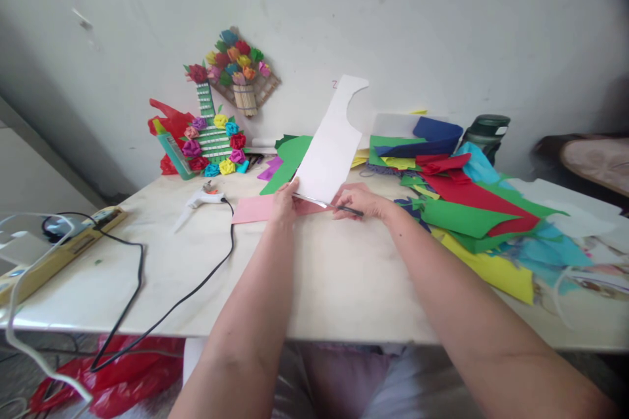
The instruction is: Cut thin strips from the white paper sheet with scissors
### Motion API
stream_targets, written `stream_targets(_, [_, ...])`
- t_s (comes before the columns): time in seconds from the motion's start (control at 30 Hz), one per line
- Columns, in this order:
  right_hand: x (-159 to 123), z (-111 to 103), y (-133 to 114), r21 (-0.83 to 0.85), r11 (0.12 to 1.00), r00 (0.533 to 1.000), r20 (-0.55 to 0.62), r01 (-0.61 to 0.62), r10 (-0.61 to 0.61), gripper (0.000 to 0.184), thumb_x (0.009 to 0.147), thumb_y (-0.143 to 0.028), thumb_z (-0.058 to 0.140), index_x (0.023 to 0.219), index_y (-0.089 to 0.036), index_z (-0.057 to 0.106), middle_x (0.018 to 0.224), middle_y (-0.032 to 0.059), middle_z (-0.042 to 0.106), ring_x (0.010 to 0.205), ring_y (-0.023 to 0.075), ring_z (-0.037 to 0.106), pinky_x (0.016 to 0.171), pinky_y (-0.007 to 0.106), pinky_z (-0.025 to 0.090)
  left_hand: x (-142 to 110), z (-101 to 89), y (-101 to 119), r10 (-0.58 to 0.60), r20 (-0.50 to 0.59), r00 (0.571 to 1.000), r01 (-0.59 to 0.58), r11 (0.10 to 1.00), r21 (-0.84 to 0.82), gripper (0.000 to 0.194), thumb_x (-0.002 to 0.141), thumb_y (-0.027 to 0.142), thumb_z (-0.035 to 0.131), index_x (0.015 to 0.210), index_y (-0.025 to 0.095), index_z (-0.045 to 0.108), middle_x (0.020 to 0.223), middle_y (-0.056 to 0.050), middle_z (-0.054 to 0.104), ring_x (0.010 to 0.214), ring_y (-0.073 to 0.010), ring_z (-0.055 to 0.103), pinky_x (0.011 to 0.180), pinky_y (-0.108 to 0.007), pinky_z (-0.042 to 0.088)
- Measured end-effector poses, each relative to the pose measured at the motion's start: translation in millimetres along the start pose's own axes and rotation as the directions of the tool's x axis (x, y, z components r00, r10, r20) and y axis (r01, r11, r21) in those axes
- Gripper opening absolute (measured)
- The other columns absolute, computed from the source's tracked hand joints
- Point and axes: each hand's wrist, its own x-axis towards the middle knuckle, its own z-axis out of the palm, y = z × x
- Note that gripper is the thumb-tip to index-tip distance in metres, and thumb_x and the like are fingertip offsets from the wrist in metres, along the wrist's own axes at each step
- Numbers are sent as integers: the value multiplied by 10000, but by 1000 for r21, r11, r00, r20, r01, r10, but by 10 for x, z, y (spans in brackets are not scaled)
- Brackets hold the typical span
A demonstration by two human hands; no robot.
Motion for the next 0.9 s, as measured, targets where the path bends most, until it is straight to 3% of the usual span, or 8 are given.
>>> stream_targets(0.33, [8,3,-2,4,998,998,-3,55,-55,458,544,-530,695,734,-115,653,447,-54,444,390,40,359,381,180,266,-18,19,30,-17,-15,1000,17,1000,-19,154,675,219,664,672,135,535,606,-13,574,533,-106,545,536,-233,452])
stream_targets(0.7, [17,35,-41,31,999,1000,2,-25,25,444,511,-493,725,766,-138,649,464,-51,479,388,43,394,370,172,308,0,14,21,-1,-64,998,-2,998,-58,177,632,200,699,636,139,533,571,6,559,510,-96,529,533,-222,443])
stream_targets(0.9, [27,23,12,30,999,1000,23,-12,12,459,553,-517,702,785,-128,635,476,-35,493,400,56,424,374,174,330,48,-17,12,-36,-31,999,33,995,-96,148,661,211,675,711,130,562,617,-16,599,524,-109,562,540,-232,460])
